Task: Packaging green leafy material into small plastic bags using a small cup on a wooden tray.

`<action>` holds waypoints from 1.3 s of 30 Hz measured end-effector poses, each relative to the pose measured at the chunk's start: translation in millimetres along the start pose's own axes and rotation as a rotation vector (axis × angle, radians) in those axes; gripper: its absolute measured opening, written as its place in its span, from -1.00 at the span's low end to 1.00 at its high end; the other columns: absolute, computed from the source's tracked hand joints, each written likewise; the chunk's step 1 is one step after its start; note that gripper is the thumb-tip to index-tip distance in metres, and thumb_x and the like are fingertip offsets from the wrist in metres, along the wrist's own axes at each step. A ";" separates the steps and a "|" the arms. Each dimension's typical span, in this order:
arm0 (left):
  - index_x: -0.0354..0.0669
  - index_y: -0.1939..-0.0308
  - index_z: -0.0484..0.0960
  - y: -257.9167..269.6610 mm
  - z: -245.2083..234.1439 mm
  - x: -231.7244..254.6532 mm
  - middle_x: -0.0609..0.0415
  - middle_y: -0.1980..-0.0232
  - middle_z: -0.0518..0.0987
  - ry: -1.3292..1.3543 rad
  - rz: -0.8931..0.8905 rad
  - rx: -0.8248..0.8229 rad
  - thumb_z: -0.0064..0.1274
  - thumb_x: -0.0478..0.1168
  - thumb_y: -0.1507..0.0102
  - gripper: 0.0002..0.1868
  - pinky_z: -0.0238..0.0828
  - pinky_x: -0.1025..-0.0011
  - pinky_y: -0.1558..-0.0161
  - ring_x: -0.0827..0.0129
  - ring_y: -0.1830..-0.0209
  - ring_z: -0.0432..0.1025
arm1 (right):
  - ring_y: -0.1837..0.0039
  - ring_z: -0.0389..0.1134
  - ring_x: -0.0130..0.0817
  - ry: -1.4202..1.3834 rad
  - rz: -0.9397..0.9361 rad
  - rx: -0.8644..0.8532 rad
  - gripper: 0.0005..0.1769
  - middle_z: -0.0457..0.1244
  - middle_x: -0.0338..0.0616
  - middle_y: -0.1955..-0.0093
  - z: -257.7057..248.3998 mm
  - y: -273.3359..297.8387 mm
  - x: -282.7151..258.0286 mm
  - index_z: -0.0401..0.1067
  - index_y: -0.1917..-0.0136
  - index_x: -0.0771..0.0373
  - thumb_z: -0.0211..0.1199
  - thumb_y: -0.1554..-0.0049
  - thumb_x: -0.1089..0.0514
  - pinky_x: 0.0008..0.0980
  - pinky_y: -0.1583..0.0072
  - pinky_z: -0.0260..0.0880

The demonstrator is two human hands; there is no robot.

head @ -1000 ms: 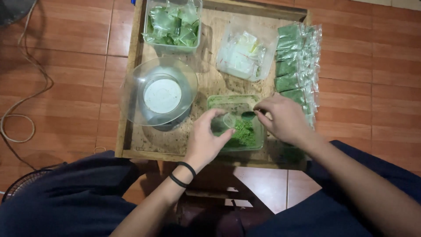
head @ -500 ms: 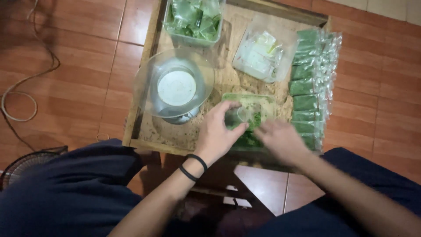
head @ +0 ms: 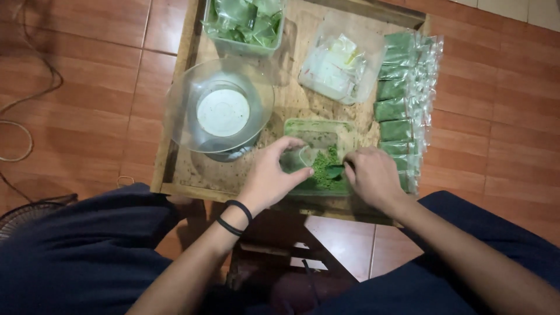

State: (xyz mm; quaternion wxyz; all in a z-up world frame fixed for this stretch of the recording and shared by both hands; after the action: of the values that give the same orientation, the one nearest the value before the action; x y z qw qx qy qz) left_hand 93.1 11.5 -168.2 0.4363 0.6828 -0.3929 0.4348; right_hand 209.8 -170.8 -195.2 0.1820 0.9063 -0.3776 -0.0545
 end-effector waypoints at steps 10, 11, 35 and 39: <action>-0.16 -0.07 0.63 -1.1 8.5 -11.3 -0.09 -0.03 0.68 0.023 -0.054 -0.046 0.38 -0.07 -0.04 -0.44 0.42 0.09 -0.20 0.03 -0.20 0.52 | -0.11 0.44 -0.03 -0.121 0.035 -0.064 -0.74 0.44 -0.10 0.07 -3.4 11.6 0.7 0.64 -0.05 0.04 0.22 -0.17 0.01 -0.10 -0.19 0.45; -0.19 -0.08 0.63 -0.1 11.0 -13.2 -0.11 -0.03 0.68 0.035 -0.075 -0.065 0.39 -0.06 -0.03 -0.42 0.41 0.10 -0.21 0.01 -0.19 0.52 | -0.12 0.44 -0.04 -0.190 0.051 -0.078 -0.74 0.45 -0.11 0.06 1.6 11.9 1.6 0.64 -0.05 0.03 0.21 -0.18 0.01 -0.11 -0.19 0.46; -0.18 0.00 0.68 -1.4 14.8 -23.3 0.00 0.06 0.74 0.139 -0.172 -0.069 0.45 -0.10 0.04 -0.44 0.41 0.21 -0.15 0.20 -0.05 0.57 | -0.22 0.43 0.08 -0.441 0.034 -0.237 -0.72 0.45 0.01 -0.04 7.3 5.5 -56.9 0.62 -0.10 0.04 0.20 -0.18 0.03 0.00 -0.23 0.44; -0.18 -0.03 0.68 -4.0 9.5 -24.8 -0.03 0.01 0.72 0.127 -0.189 -0.058 0.44 -0.10 0.02 -0.43 0.40 0.17 -0.15 0.13 -0.10 0.56 | -0.22 0.44 0.07 -0.409 0.007 -0.169 -0.71 0.45 0.04 -0.06 -4.6 -7.2 -39.3 0.60 -0.14 0.13 0.18 -0.21 0.11 0.02 -0.25 0.43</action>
State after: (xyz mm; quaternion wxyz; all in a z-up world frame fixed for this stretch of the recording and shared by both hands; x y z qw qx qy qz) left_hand 91.5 7.7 -194.7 0.5191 0.6748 -0.3107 0.4227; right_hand 187.9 -137.0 -195.1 0.1773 0.8564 -0.4040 -0.2681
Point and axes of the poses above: each hand's wrist, its own y-axis away from the middle knuckle, its own z-axis out of the palm, x = y × z, the point moved 9 cm from there along -y, towards the middle knuckle
